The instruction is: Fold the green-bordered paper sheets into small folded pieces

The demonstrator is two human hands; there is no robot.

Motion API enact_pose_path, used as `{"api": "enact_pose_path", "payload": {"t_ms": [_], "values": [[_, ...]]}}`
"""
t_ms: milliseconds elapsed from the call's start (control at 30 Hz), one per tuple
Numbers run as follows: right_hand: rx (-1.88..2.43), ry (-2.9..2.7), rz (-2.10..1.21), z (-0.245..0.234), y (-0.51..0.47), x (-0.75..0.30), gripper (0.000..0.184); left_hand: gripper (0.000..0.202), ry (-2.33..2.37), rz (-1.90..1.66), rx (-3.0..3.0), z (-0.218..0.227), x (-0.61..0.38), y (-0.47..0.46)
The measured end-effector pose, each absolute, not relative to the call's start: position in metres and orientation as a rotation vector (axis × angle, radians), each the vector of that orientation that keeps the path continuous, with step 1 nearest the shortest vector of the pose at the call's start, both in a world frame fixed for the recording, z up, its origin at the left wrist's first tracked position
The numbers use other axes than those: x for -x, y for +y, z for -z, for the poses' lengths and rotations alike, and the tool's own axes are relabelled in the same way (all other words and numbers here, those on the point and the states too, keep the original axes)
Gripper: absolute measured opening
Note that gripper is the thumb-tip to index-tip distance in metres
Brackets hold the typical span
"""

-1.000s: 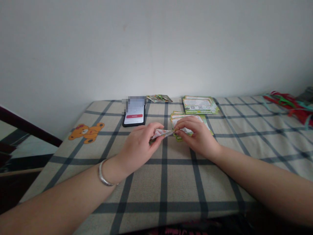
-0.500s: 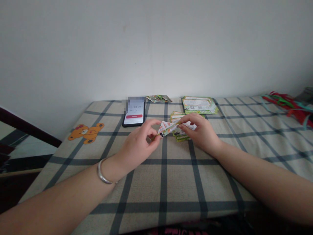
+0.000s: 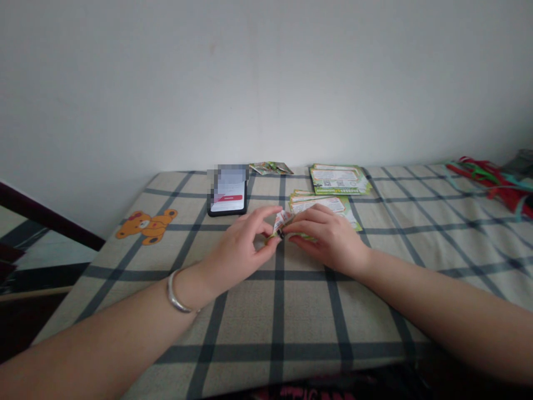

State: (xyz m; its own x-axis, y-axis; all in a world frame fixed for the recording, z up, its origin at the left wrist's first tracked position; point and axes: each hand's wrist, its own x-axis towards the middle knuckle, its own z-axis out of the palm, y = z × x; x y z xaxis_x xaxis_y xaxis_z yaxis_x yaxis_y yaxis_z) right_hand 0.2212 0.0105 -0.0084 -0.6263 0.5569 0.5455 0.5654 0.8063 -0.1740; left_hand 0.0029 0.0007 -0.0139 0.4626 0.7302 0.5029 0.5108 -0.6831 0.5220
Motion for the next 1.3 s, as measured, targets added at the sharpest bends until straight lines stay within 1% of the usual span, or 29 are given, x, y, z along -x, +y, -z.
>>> {"api": "enact_pose_path", "payload": {"t_ms": [167,300,433,733,1000,1167,1300], "values": [[0.817,-2.416,0.014,0.006,0.007,-0.220,0.018,0.051,0.967,-1.012,-2.476,0.015,-0.002,0.001],[0.813,-2.431,0.086,0.006,0.007,-0.221,0.022,0.048,0.931,-1.068,-2.556,0.014,-0.002,-0.001],[0.827,-2.422,0.118,0.006,0.007,-0.222,0.024,0.054,0.888,-1.054,-2.556,0.016,-0.002,-0.002],[0.857,-2.369,0.174,0.003,0.004,-0.222,0.010,0.052,0.944,-1.048,-2.608,0.013,-0.004,-0.004],[0.894,-2.206,-0.014,0.006,0.005,-0.222,0.008,0.045,1.093,-1.180,-2.534,0.012,-0.001,0.003],[0.945,-2.091,-0.229,0.005,0.005,-0.220,0.004,0.027,1.259,-1.214,-2.613,0.006,0.000,0.002],[0.907,-2.010,-0.418,0.004,0.005,-0.218,0.002,0.024,1.158,-1.260,-2.621,0.003,0.000,0.002]]}}
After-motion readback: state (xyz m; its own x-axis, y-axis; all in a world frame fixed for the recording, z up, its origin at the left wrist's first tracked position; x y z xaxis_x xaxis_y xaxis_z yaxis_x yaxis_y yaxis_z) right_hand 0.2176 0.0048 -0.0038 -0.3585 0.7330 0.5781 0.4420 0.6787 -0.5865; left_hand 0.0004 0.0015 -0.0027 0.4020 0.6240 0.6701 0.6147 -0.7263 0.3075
